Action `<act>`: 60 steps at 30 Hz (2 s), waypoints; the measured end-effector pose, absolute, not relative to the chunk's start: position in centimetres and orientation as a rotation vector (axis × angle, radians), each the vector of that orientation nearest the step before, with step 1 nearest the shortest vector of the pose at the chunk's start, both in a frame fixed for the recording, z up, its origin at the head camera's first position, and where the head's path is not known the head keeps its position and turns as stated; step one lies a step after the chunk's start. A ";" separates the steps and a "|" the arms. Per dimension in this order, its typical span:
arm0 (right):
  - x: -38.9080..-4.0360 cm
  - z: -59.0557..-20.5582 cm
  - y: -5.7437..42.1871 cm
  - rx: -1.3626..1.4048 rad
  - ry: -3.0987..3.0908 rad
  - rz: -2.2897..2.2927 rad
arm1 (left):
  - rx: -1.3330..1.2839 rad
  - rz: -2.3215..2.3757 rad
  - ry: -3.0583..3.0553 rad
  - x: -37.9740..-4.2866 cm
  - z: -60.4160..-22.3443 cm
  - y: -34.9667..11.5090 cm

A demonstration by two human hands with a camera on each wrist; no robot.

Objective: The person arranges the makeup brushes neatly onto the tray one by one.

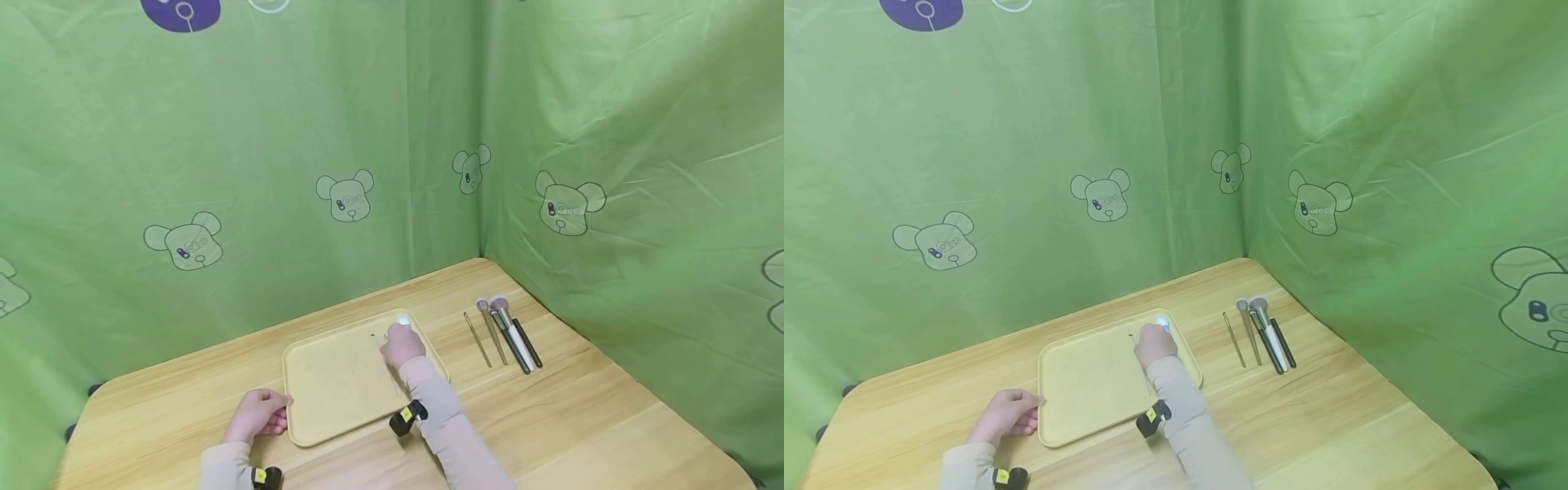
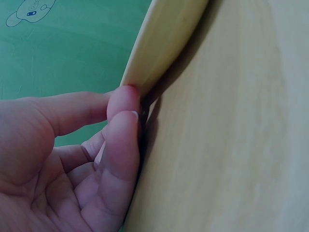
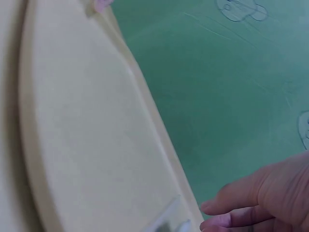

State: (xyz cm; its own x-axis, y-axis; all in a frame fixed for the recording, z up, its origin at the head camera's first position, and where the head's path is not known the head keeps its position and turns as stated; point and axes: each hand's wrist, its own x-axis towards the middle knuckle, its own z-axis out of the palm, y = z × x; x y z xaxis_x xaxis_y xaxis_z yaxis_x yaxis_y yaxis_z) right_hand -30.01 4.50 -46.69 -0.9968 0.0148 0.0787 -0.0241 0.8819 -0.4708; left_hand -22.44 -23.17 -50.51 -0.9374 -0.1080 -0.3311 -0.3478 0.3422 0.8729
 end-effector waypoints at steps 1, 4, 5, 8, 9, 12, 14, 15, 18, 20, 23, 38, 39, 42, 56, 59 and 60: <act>-30.1 -46.6 4.7 0.002 -2.961 0.758 | -0.411 1.638 2.389 -22.4 -50.5 -23.2; -30.4 -46.2 5.5 0.004 -2.927 0.801 | -0.407 1.637 2.391 -22.4 -50.5 -23.3; -30.5 -46.1 5.9 0.009 -2.912 0.808 | -0.408 1.637 2.390 -22.4 -50.5 -23.3; -30.7 -45.5 6.9 0.008 -2.888 0.863 | -0.409 1.635 2.389 -22.4 -50.5 -23.3; -30.7 -45.3 7.3 0.000 -2.882 0.882 | -0.409 1.637 2.386 -22.4 -50.6 -23.3; -30.9 -44.9 8.5 -0.041 -2.862 0.952 | -0.409 1.638 2.382 -22.3 -50.5 -23.2; -31.0 -44.7 9.4 -0.069 -2.846 0.995 | -0.410 1.638 2.381 -22.3 -50.5 -23.2; -31.1 -44.7 9.9 -0.080 -2.839 1.000 | -0.409 1.638 2.381 -22.3 -50.5 -23.2; -31.5 -44.7 11.3 -0.110 -2.811 1.010 | -0.406 1.634 2.385 -22.3 -50.5 -23.2; -31.7 -44.8 12.2 -0.138 -2.805 1.003 | -0.402 1.633 2.388 -22.3 -50.5 -23.2; -32.0 -44.9 13.4 -0.165 -2.798 1.008 | -0.400 1.636 2.388 -22.3 -50.5 -23.2; -31.9 -46.4 18.2 -0.296 -2.749 1.029 | -0.392 1.633 2.390 -22.2 -50.5 -23.2; -31.9 -46.5 18.5 -0.304 -2.744 1.020 | -0.390 1.632 2.390 -22.2 -50.5 -23.2; -32.0 -47.0 19.2 -0.331 -2.724 1.002 | -0.390 1.633 2.390 -22.3 -50.6 -23.2; -32.2 -48.5 20.1 -0.430 -2.771 0.929 | -0.407 1.628 2.391 -22.4 -50.6 -23.2; -32.3 -48.9 20.1 -0.458 -2.775 0.898 | -0.406 1.628 2.393 -22.3 -50.6 -23.2; -32.3 -49.0 20.1 -0.466 -2.771 0.900 | -0.405 1.629 2.394 -22.3 -50.5 -23.1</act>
